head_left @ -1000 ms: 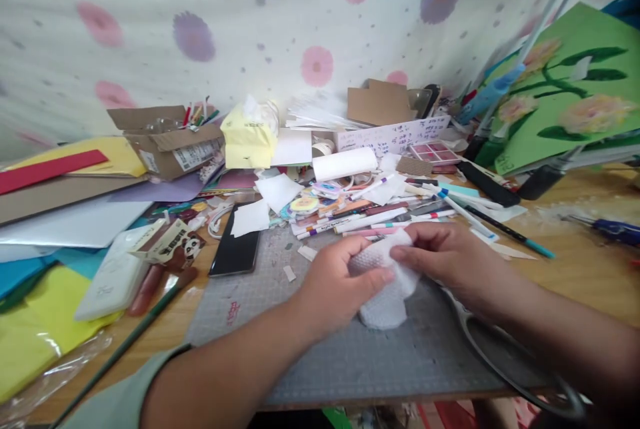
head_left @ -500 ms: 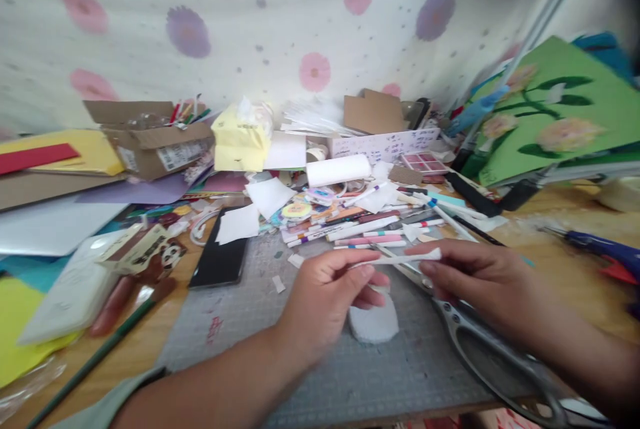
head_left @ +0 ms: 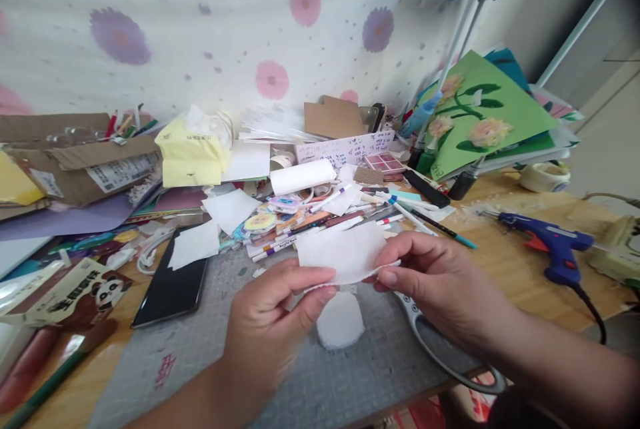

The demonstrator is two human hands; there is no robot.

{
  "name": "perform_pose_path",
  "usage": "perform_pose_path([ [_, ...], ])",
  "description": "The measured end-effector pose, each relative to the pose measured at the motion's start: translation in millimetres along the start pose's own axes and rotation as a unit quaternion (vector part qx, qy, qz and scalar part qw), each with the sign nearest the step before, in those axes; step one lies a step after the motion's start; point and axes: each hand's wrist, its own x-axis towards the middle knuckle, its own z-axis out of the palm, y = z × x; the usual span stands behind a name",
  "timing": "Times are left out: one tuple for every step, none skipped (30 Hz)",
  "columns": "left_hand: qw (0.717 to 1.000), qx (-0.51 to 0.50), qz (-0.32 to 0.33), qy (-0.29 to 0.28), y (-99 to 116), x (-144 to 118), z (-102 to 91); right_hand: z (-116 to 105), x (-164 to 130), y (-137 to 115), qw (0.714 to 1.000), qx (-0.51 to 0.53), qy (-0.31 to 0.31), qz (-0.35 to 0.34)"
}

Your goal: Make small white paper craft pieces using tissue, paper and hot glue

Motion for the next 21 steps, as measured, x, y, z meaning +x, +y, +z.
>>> perform_pose_path([
  [1.000,-0.006,-0.011,-0.002,-1.0,-0.5,0.2,0.9,-0.2,0.3,1.000,0.001,0.005,0.001],
  [1.000,-0.012,-0.025,-0.004,-2.0,-1.0,0.5,2.0,-0.3,0.9,1.000,0.001,0.011,0.001],
  [0.999,-0.019,-0.039,-0.006,-2.9,-1.5,1.0,3.2,-0.3,1.6,1.000,0.000,0.019,0.001],
  [0.998,-0.027,-0.052,-0.008,-3.7,-1.9,1.6,4.5,-0.2,2.4,1.000,-0.002,0.028,0.001],
  [0.997,-0.037,-0.063,-0.008,-4.3,-2.1,2.2,5.8,0.0,3.1,0.999,-0.003,0.037,0.000],
  [0.996,-0.049,-0.075,-0.008,-4.8,-2.2,2.8,7.2,0.2,3.8,0.999,-0.004,0.042,-0.002],
  [0.994,-0.065,-0.085,-0.008,-5.2,-2.2,3.4,8.4,0.6,4.3,0.999,-0.004,0.047,-0.003],
  [0.992,-0.084,-0.096,-0.008,-5.5,-2.0,3.9,9.6,1.0,4.7,0.999,-0.004,0.050,-0.004],
  [0.989,-0.102,-0.106,-0.008,-5.8,-1.6,4.4,10.6,1.4,5.0,0.999,-0.003,0.051,-0.004],
  [0.986,-0.119,-0.114,-0.009,-6.0,-1.2,4.7,11.5,1.9,5.2,0.999,-0.002,0.054,-0.005],
  [0.984,-0.131,-0.121,-0.011,-6.3,-0.7,5.0,12.2,2.3,5.5,0.998,-0.002,0.056,-0.006],
  [0.982,-0.140,-0.127,-0.012,-6.7,-0.4,5.3,12.7,2.7,5.8,0.998,-0.004,0.059,-0.006],
  [0.980,-0.146,-0.131,-0.013,-7.1,-0.1,5.4,13.1,3.0,6.2,0.998,-0.005,0.061,-0.006],
  [0.979,-0.151,-0.134,-0.013,-7.7,0.0,5.5,13.4,3.2,6.6,0.998,-0.005,0.063,-0.006],
  [0.979,-0.153,-0.135,-0.014,-8.4,0.0,5.4,13.6,3.3,7.0,0.998,-0.003,0.065,-0.007],
  [0.979,-0.154,-0.135,-0.015,-9.1,-0.3,5.2,13.7,3.4,7.4,0.998,-0.001,0.067,-0.007],
  [0.979,-0.152,-0.135,-0.016,-9.7,-0.6,4.9,13.9,3.4,7.6,0.998,0.002,0.068,-0.006],
  [0.979,-0.149,-0.134,-0.017,-10.3,-0.9,4.5,14.1,3.5,7.6,0.998,0.003,0.070,-0.007],
  [0.980,-0.145,-0.135,-0.017,-10.6,-1.1,4.2,14.3,3.6,7.5,0.997,0.003,0.071,-0.007],
  [0.980,-0.141,-0.136,-0.016,-10.7,-1.2,4.0,14.5,3.7,7.3,0.997,0.000,0.073,-0.006],
  [0.981,-0.138,-0.138,-0.014,-10.5,-1.0,4.0,14.8,3.9,7.0,0.997,-0.005,0.075,-0.005],
])
